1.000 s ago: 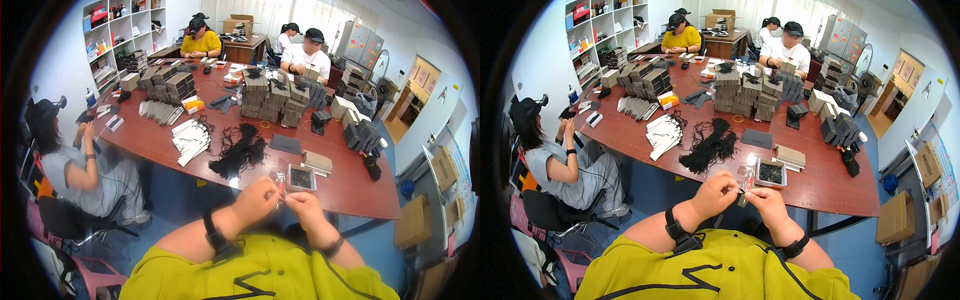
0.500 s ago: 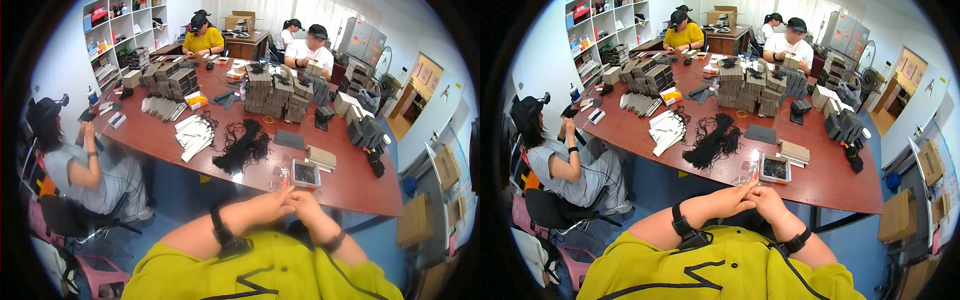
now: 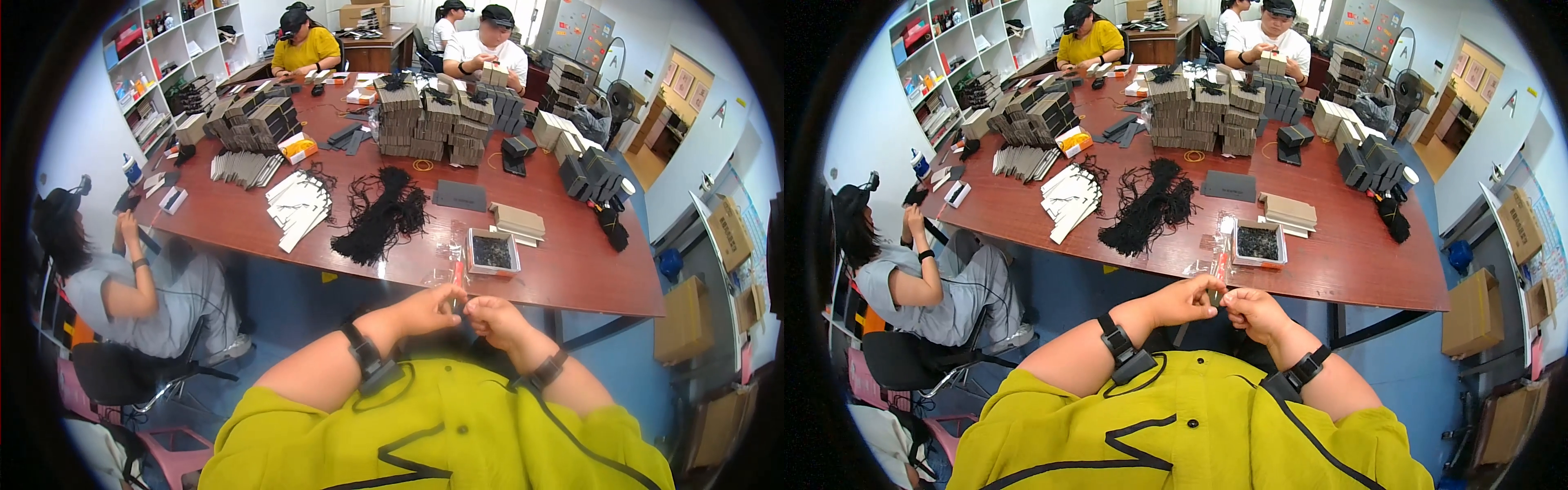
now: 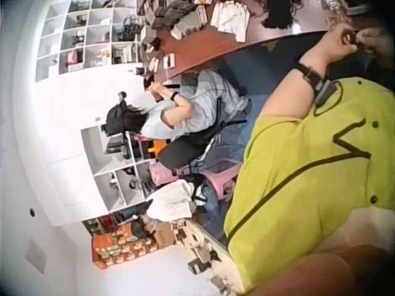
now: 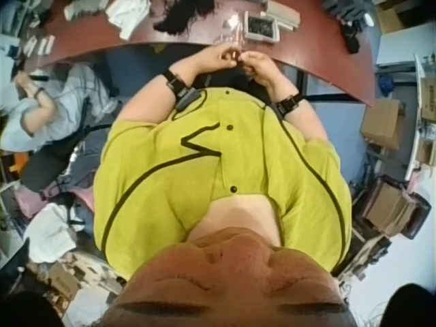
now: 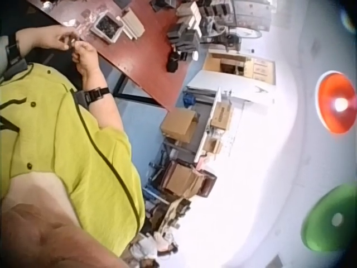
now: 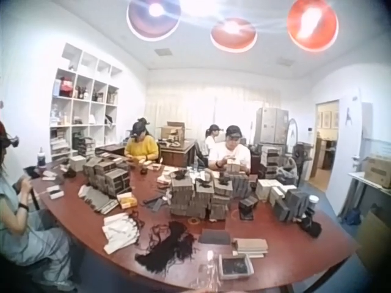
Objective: Tying black strings to paper tags at a communal assembly table.
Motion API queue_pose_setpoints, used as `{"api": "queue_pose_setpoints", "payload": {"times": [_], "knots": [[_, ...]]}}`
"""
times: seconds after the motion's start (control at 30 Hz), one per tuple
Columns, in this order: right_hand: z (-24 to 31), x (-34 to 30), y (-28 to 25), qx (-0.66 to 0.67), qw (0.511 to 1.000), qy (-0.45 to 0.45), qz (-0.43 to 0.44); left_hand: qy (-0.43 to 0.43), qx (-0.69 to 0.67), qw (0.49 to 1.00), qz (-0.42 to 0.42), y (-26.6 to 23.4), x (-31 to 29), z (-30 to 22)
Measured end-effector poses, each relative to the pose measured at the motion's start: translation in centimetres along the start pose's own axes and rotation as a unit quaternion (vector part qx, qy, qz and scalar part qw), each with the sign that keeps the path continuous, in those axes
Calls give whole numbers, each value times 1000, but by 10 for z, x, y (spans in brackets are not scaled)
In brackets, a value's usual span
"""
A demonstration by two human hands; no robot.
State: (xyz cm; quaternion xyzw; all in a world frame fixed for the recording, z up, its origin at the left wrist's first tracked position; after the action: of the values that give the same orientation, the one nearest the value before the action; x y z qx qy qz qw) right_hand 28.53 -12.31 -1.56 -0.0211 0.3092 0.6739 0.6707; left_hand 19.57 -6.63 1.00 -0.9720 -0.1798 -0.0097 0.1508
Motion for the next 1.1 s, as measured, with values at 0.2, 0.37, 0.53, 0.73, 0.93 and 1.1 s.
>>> {"api": "queue_pose_setpoints", "payload": {"times": [0.2, 0.37, 0.53, 0.73, 0.93, 1.1], "knots": [[17, -4, 22, -74, 995, -29, 54, -24, -202, 979, 32, 24, -3, -9], [7, -4, 0, -121, 992, -6, -29, -100, 41, 994, 0, -5, -10, 26], [-4, 3, -12, -147, 988, -16, -47, -114, -7, 990, -79, -28, -16, 50], [-4, 15, -15, -153, 983, -64, -74, -161, 43, 982, -94, -37, -18, 56], [-5, 19, -14, -188, 975, -67, -93, -154, 42, 981, -107, -40, -20, 66], [-6, 23, -16, -188, 975, -68, -97, -167, 42, 979, -109, -41, -20, 70]]}}
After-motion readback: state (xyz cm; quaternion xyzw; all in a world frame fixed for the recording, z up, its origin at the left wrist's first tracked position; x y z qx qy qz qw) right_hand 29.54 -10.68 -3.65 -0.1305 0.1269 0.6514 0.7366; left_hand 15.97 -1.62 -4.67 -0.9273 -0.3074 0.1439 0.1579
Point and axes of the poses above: each hand's wrist, its own x-axis towards the middle knuckle, its own y-axis out of the palm, z = x × y, the point moved 9 cm from there along x, towards the middle knuckle, and after that the axes turned 3 degrees about y, right-handed, at the moved point
